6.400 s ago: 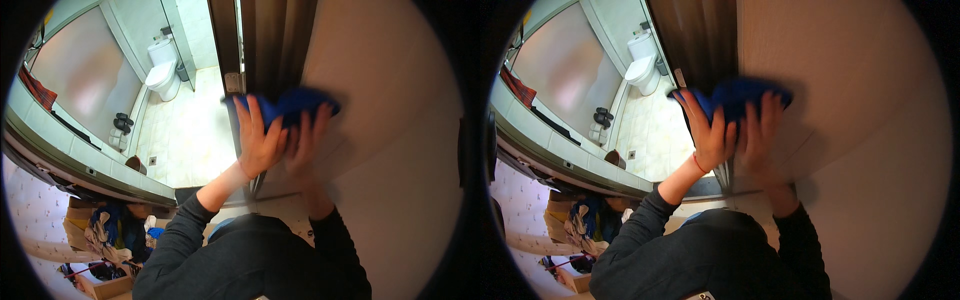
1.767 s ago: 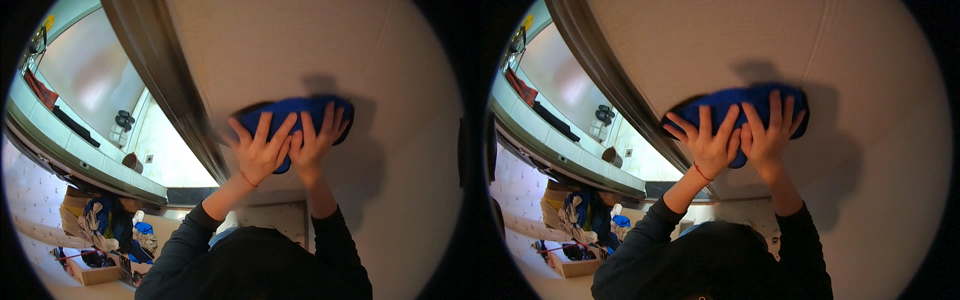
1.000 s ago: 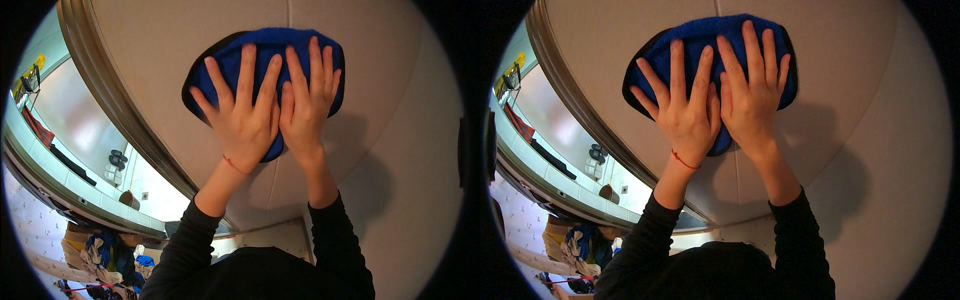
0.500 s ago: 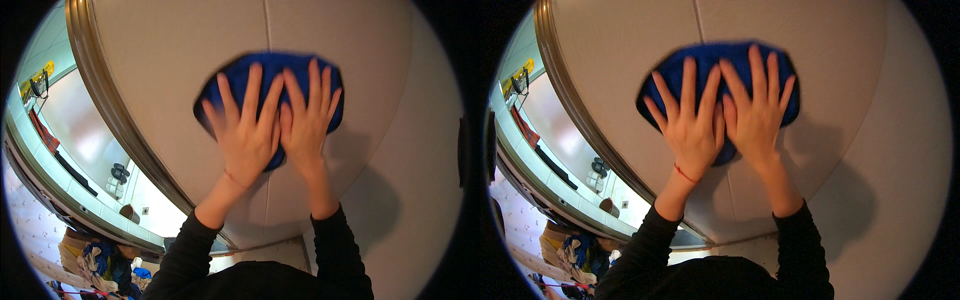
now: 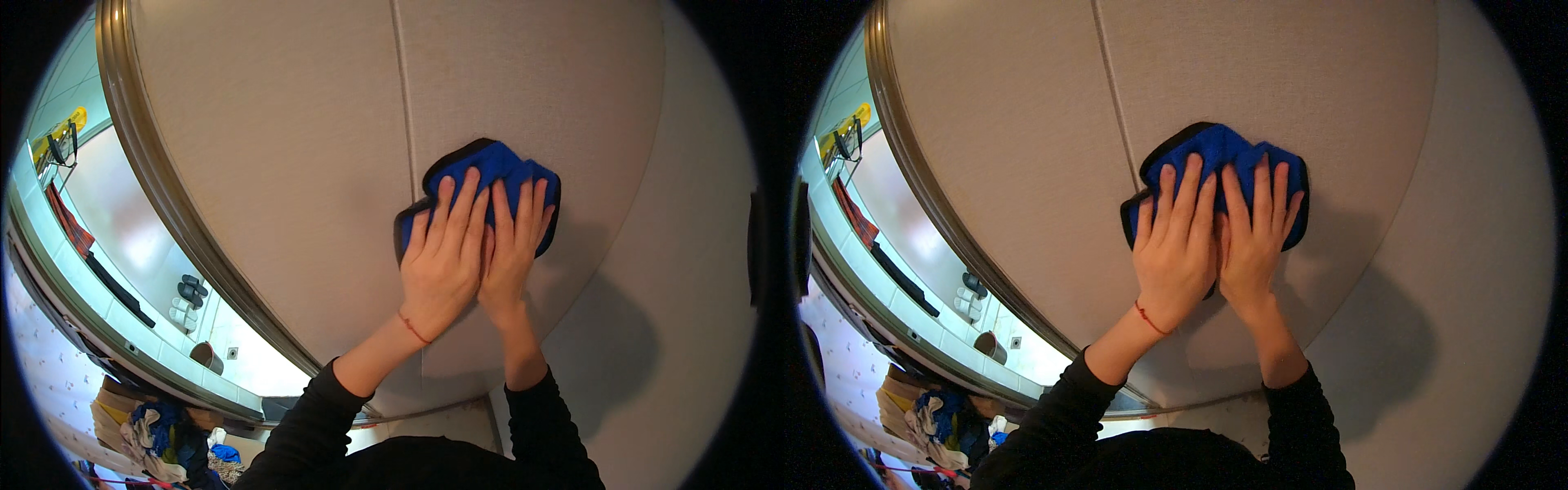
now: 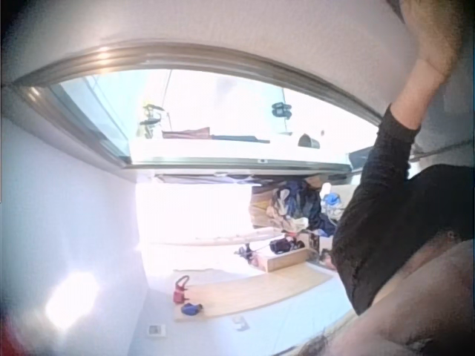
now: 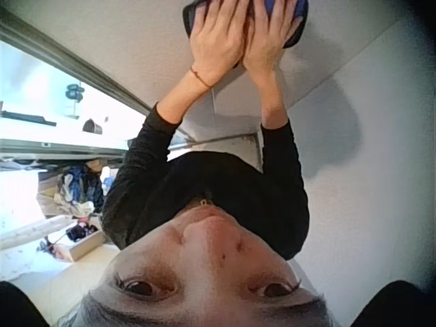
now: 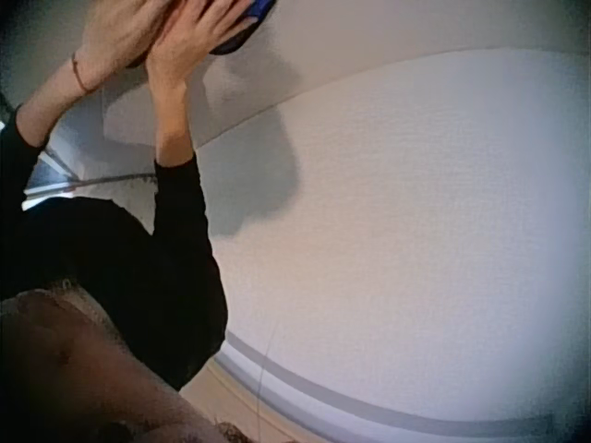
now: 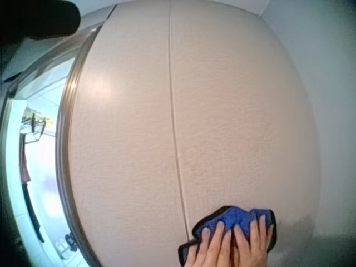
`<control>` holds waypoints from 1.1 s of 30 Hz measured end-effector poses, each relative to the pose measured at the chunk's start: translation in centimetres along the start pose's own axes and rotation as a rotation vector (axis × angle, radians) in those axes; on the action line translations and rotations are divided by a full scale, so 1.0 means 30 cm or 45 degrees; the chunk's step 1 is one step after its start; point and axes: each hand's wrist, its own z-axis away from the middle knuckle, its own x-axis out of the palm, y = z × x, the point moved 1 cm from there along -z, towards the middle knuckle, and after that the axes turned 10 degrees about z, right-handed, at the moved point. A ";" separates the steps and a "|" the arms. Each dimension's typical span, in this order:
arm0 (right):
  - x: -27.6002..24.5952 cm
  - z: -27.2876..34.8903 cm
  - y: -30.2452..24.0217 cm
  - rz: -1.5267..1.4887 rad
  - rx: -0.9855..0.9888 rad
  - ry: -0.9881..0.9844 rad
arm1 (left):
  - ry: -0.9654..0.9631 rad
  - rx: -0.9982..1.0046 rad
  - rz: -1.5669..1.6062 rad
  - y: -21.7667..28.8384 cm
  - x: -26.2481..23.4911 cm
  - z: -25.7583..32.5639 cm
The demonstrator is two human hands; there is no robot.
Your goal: The person wipes a white wall and a light wood door with a blue cloth, moving the cloth in broad strokes across the surfaces. The person folds the cloth and continues wiping different sections of the door and adjacent wall.
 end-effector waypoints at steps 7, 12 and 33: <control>0.030 -0.297 0.025 0.046 -0.197 0.050 | 0.299 0.106 -0.042 -0.112 -0.004 -0.264; 0.028 -0.270 0.050 0.032 -0.171 0.080 | 0.354 0.196 -0.125 -0.085 0.046 -0.241; -0.086 1.203 0.084 -0.053 -0.111 -0.789 | -0.920 -0.366 -0.114 0.094 0.038 1.200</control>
